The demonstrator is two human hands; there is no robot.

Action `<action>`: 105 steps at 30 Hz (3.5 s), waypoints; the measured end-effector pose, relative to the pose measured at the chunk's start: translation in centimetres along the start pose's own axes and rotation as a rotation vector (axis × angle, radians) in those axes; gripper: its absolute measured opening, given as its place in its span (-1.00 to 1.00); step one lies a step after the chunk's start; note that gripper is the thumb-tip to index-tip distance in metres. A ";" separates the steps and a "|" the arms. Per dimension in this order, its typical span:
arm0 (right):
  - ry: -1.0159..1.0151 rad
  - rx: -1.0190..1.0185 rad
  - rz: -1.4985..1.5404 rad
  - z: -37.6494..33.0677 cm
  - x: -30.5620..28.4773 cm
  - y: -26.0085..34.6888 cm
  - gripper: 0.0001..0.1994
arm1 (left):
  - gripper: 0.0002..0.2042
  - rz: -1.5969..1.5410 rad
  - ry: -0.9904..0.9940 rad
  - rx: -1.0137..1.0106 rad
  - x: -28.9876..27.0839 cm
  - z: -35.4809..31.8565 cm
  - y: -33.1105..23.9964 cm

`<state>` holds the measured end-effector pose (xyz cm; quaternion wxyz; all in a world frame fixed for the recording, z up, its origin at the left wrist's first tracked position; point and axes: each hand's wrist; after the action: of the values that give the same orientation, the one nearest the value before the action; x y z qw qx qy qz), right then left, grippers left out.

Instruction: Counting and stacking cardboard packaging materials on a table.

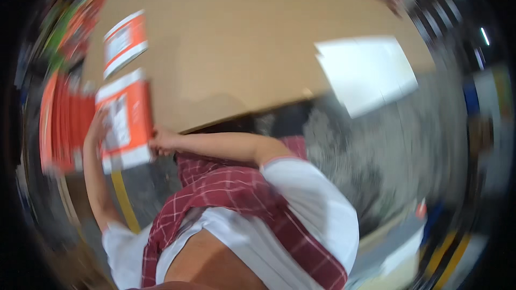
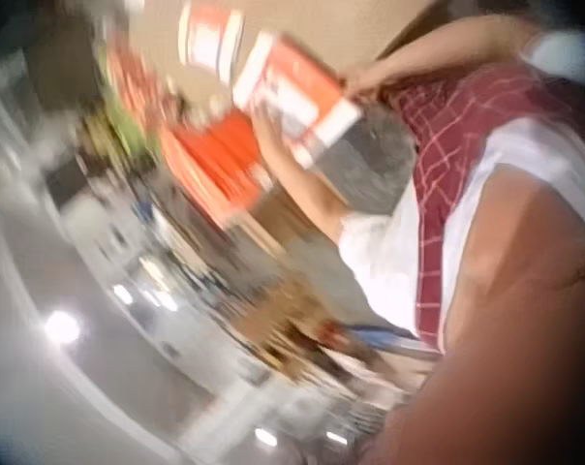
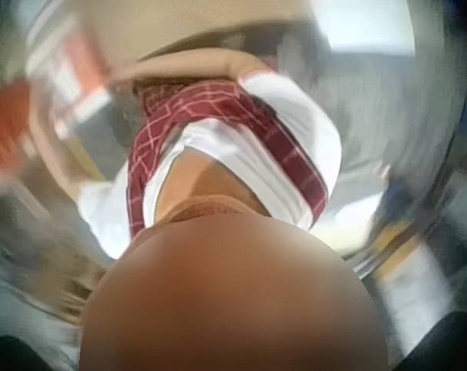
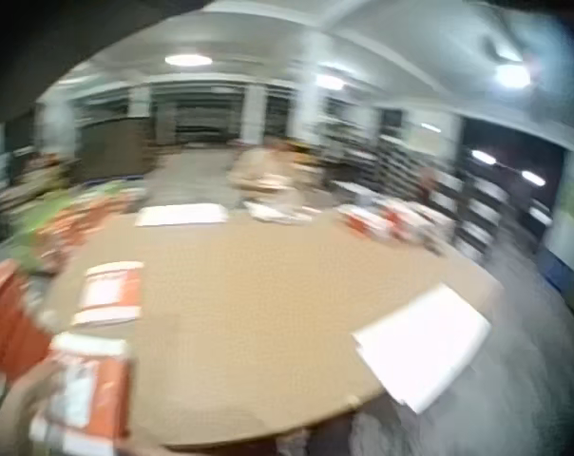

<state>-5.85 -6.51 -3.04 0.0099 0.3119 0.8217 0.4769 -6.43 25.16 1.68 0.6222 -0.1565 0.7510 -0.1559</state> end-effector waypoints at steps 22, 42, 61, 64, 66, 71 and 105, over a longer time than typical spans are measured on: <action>-1.488 0.428 -1.086 -31.7 -20.3 -6.6 -0.64 | -0.57 -0.360 -0.059 0.819 8.0 -0.1 -30.8; -0.721 -0.236 0.187 -19.2 -9.4 -3.8 -0.57 | -0.38 0.016 -0.381 0.176 14.4 4.4 -26.8; -0.440 -0.242 0.296 -24.5 -17.7 -8.8 -0.40 | -0.27 0.227 -0.070 0.243 14.3 3.2 -26.4; -0.527 -0.334 0.165 -22.2 -18.6 -4.8 -0.39 | -0.28 0.171 -0.118 0.312 14.2 3.0 -26.3; -0.720 -0.304 0.091 -18.5 -21.3 -5.8 -0.39 | -0.28 0.189 -0.087 0.312 13.7 3.0 -26.7; -1.013 -0.016 -0.858 -13.9 -16.0 3.1 -0.40 | -0.29 0.243 -0.120 0.310 14.5 3.8 -26.0; -0.781 -0.626 0.471 -30.6 -9.8 -0.2 -0.48 | -0.34 -0.139 -0.142 0.274 16.6 7.1 -28.0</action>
<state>-7.64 -35.44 10.71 0.2994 0.6231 0.4841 0.5364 -1.20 -7.49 -2.25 0.6769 -0.1325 0.6643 -0.2881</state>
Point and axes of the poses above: each hand's wrist, its own z-axis towards the middle knuckle, its own x-axis out of the palm, y = z × x, and after that the axes turned 9 degrees about x, right-handed
